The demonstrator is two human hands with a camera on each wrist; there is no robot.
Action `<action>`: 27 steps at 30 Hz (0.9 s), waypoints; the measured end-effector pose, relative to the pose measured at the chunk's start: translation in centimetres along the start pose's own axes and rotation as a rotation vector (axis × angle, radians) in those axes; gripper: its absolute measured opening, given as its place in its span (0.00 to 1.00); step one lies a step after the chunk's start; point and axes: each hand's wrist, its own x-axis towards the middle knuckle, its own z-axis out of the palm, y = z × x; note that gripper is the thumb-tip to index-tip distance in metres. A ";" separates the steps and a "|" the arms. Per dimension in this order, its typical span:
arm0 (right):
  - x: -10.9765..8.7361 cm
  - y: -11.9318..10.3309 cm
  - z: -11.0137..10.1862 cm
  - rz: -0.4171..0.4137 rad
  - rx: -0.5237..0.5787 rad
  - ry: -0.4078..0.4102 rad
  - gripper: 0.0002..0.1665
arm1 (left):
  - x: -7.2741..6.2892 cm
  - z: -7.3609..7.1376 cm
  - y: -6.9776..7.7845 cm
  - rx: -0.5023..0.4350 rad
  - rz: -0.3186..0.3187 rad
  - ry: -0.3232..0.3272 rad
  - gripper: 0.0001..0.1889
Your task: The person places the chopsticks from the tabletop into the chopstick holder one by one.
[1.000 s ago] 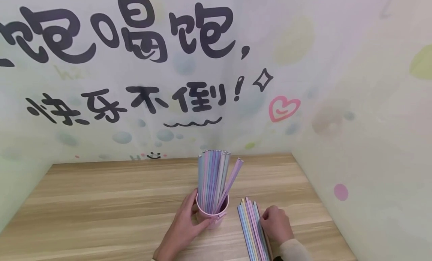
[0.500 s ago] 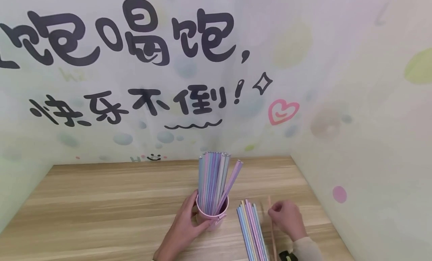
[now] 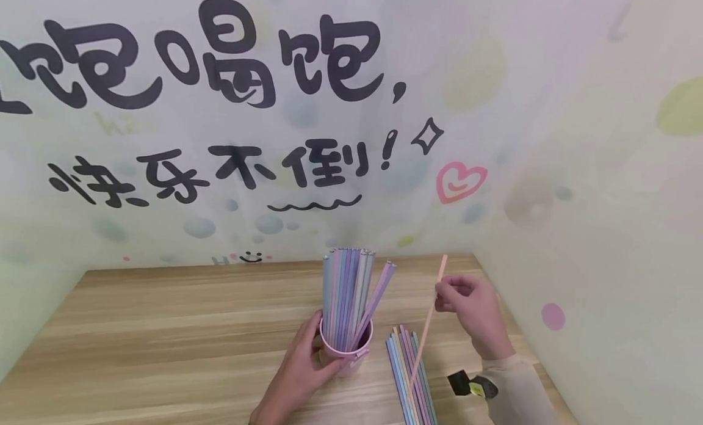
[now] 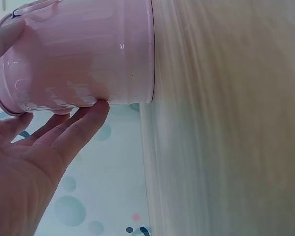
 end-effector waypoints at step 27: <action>-0.1 1.7 9.0 -0.321 -0.057 0.109 0.03 | 0.1 0.0 -0.5 -0.011 0.040 -0.012 0.49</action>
